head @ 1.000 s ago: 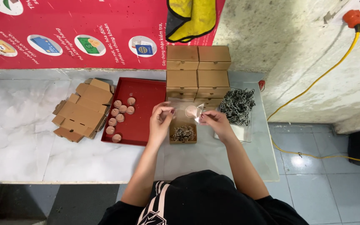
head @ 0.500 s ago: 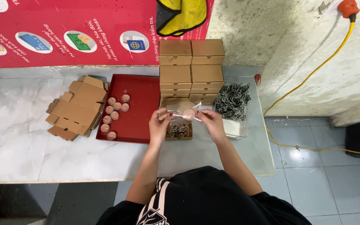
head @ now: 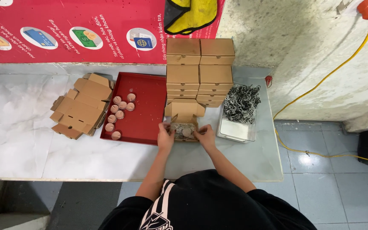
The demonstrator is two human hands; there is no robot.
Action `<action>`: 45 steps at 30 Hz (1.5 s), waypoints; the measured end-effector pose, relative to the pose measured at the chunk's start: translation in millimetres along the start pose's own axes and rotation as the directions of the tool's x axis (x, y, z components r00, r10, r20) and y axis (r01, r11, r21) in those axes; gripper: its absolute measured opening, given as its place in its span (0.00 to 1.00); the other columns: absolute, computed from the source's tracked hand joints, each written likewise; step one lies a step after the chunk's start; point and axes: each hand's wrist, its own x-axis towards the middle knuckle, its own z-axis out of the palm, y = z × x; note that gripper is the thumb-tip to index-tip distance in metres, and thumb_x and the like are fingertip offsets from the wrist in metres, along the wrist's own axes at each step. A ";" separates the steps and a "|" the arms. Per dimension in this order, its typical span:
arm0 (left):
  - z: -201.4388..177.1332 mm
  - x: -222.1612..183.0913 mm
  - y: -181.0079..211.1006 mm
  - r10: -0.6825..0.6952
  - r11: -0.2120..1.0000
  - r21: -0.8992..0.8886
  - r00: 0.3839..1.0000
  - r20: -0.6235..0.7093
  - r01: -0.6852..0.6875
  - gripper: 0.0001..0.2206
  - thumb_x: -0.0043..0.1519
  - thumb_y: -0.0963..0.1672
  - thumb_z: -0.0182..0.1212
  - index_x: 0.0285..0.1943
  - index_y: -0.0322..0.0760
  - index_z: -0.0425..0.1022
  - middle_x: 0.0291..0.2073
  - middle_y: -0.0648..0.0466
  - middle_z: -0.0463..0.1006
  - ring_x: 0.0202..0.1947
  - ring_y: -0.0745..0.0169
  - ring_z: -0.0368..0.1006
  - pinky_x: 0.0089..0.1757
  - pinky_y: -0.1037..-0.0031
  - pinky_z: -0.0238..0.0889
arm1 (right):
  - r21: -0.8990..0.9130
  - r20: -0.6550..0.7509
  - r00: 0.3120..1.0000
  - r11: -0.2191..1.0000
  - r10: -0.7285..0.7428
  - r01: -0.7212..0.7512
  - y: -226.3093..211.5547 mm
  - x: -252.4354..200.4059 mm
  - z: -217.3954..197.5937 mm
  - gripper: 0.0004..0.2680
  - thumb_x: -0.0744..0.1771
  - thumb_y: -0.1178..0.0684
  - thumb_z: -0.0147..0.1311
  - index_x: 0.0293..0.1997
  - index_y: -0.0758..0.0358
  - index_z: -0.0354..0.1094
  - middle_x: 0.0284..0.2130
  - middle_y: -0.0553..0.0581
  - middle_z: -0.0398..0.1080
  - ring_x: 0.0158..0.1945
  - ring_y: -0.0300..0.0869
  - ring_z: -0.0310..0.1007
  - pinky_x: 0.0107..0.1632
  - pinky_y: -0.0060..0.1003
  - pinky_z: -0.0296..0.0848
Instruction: The recorder is packaging individual items into small cardboard boxes, using clear plastic bags and adding components like small metal rings.
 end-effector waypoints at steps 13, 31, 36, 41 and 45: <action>-55.2 -7.4 29.5 0.015 0.944 -0.321 0.967 0.253 0.069 0.14 0.61 0.40 0.67 0.55 0.32 0.72 0.49 0.45 0.82 0.51 0.58 0.79 0.48 0.69 0.73 | 0.334 0.279 0.959 0.932 0.046 -0.142 -108.4 -45.5 -59.7 0.14 0.66 0.57 0.53 0.58 0.57 0.60 0.45 0.55 0.72 0.44 0.38 0.69 0.44 0.34 0.70; -137.9 -1.4 241.5 0.594 0.734 -0.563 0.762 0.260 -0.380 0.54 0.41 0.42 0.79 0.80 0.42 0.50 0.74 0.47 0.54 0.74 0.50 0.50 0.66 0.58 0.50 | 0.801 0.037 0.979 0.592 -0.202 0.092 -253.9 -15.4 -121.9 0.06 0.73 0.53 0.46 0.47 0.62 0.67 0.38 0.50 0.72 0.41 0.31 0.70 0.44 0.28 0.70; -120.3 2.1 224.7 0.476 0.835 -0.441 0.834 0.279 -0.329 0.53 0.39 0.44 0.83 0.76 0.42 0.53 0.76 0.48 0.50 0.75 0.47 0.53 0.62 0.54 0.63 | 0.803 0.061 0.982 0.593 -0.178 0.057 -213.2 -0.6 -114.1 0.07 0.75 0.52 0.49 0.48 0.66 0.67 0.39 0.54 0.72 0.40 0.35 0.71 0.42 0.31 0.73; -104.1 4.4 209.1 0.500 0.766 -0.558 0.842 0.202 -0.320 0.54 0.42 0.42 0.84 0.78 0.40 0.47 0.70 0.46 0.61 0.73 0.46 0.59 0.67 0.53 0.55 | 0.761 -0.035 0.981 0.631 -0.191 0.150 -267.3 -20.6 -121.7 0.10 0.72 0.52 0.48 0.59 0.59 0.59 0.47 0.54 0.70 0.46 0.35 0.71 0.46 0.32 0.74; -101.8 8.5 204.4 0.506 0.741 -0.565 0.854 0.116 -0.362 0.56 0.45 0.42 0.82 0.80 0.39 0.41 0.70 0.43 0.62 0.72 0.47 0.60 0.69 0.56 0.50 | 0.701 -0.004 0.975 0.695 -0.221 0.160 -183.7 7.8 -110.5 0.19 0.74 0.42 0.37 0.68 0.67 0.57 0.57 0.60 0.68 0.57 0.41 0.68 0.60 0.36 0.67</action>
